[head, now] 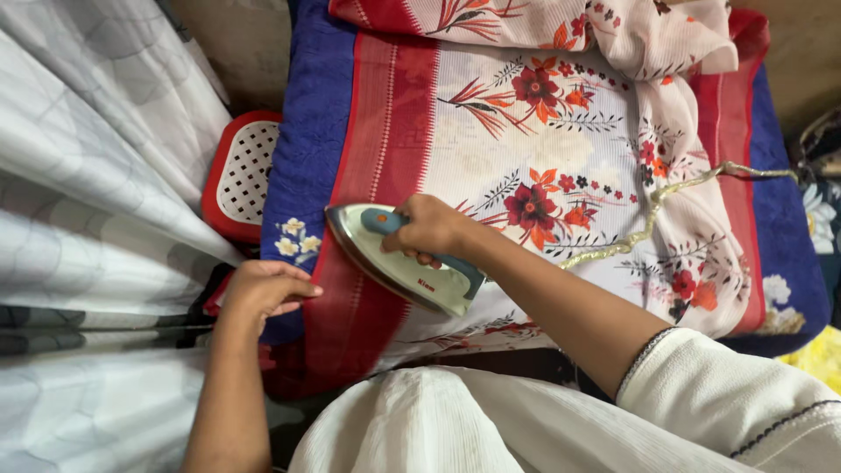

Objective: The person irons a floral-patterned cloth laid out on a blue mat. They use a handheld iron to smooth the fabric, periodically lifting and repositioning sections to ensure even coverage.

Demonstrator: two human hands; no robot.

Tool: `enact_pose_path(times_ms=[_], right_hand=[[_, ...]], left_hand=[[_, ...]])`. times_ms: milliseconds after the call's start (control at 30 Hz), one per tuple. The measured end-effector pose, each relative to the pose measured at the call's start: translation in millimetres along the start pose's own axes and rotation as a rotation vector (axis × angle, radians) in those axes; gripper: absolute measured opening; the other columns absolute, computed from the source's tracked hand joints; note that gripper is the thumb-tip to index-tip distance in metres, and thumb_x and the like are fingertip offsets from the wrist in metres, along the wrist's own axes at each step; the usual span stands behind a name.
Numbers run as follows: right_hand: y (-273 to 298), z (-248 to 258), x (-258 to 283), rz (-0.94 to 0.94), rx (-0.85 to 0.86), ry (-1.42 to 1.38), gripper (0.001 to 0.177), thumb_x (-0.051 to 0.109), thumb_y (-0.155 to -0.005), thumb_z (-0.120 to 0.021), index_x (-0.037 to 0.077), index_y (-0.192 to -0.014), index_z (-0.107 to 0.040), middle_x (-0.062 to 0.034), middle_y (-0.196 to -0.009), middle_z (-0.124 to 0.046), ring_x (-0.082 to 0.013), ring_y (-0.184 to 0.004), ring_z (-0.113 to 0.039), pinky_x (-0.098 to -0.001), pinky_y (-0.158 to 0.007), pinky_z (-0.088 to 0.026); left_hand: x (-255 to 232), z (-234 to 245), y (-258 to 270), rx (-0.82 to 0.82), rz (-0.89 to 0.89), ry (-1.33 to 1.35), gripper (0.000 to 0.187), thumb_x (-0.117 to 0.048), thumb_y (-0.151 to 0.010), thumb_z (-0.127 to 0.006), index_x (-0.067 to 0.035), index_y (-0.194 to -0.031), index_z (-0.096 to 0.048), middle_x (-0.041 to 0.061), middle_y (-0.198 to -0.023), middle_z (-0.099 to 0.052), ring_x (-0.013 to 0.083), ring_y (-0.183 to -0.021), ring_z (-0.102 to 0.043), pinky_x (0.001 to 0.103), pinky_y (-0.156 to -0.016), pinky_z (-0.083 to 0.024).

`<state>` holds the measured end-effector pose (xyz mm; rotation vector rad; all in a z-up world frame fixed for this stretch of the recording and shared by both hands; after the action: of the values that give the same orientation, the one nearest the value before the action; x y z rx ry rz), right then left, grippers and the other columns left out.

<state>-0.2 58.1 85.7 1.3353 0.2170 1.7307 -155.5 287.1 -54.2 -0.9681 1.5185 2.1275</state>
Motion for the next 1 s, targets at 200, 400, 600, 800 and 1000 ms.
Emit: enact_pose_path(times_ms=[200, 400, 600, 800, 1000], right_hand=[[-43, 7, 25, 0.002, -0.322, -0.238, 0.024, 0.015, -0.087, -0.073, -0.005, -0.079, -0.063, -0.0067, -0.058, -0.057, -0.0155, -0.044, -0.054, -0.0332, -0.039, -0.045], [-61, 19, 24, -0.048, -0.289, -0.295, 0.023, 0.02, -0.086, -0.073, 0.001, -0.077, -0.062, -0.0031, -0.058, -0.056, -0.0118, -0.043, -0.052, -0.0316, -0.039, -0.046], [-13, -19, 12, -0.156, -0.226, -0.342, 0.027, 0.019, -0.083, -0.077, 0.001, -0.072, -0.06, -0.0056, -0.055, -0.054, -0.0158, -0.04, -0.05, -0.0341, -0.036, -0.041], [-5, -26, 19, -0.16, -0.4, -0.328, 0.027, 0.02, -0.082, -0.076, -0.001, -0.071, -0.064, -0.0067, -0.056, -0.057, -0.0151, -0.041, -0.055, -0.034, -0.036, -0.045], [-37, 4, 40, -0.153, -0.527, -0.31, 0.033, 0.023, -0.085, -0.076, -0.003, -0.07, -0.063, -0.0078, -0.056, -0.059, -0.0169, -0.042, -0.054, -0.035, -0.038, -0.047]], left_hand=[[-33, -7, 2, 0.089, 0.044, -0.313, 0.017, -0.005, -0.064, -0.091, -0.004, -0.073, -0.077, 0.007, -0.073, -0.075, 0.0176, -0.061, -0.069, 0.031, -0.058, -0.058], [-68, -2, 6, 0.228, 0.055, -0.662, 0.022, -0.011, -0.068, -0.093, -0.003, -0.073, -0.074, 0.009, -0.069, -0.075, 0.0158, -0.058, -0.07, 0.029, -0.054, -0.055], [-74, 2, -13, 0.432, 0.016, -0.662, 0.022, -0.01, -0.069, -0.092, 0.003, -0.074, -0.074, 0.013, -0.071, -0.076, 0.0179, -0.059, -0.074, 0.028, -0.049, -0.055], [-74, -1, -32, 0.505, 0.025, -0.629, 0.018, -0.006, -0.072, -0.088, 0.007, -0.077, -0.077, 0.017, -0.071, -0.078, 0.0218, -0.057, -0.074, 0.029, -0.045, -0.054], [-66, 5, -53, 0.69, 0.141, -0.592, 0.017, -0.007, -0.072, -0.088, 0.004, -0.079, -0.077, 0.016, -0.073, -0.078, 0.0206, -0.058, -0.077, 0.026, -0.045, -0.054]])
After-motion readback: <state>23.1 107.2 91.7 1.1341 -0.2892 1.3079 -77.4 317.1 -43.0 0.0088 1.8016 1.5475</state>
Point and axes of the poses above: each hand's wrist, its own y-axis away from the middle knuckle, its own z-axis out of the back of the hand, x = y × z, the point moved 1 cm from there along -y, towards the middle knuckle
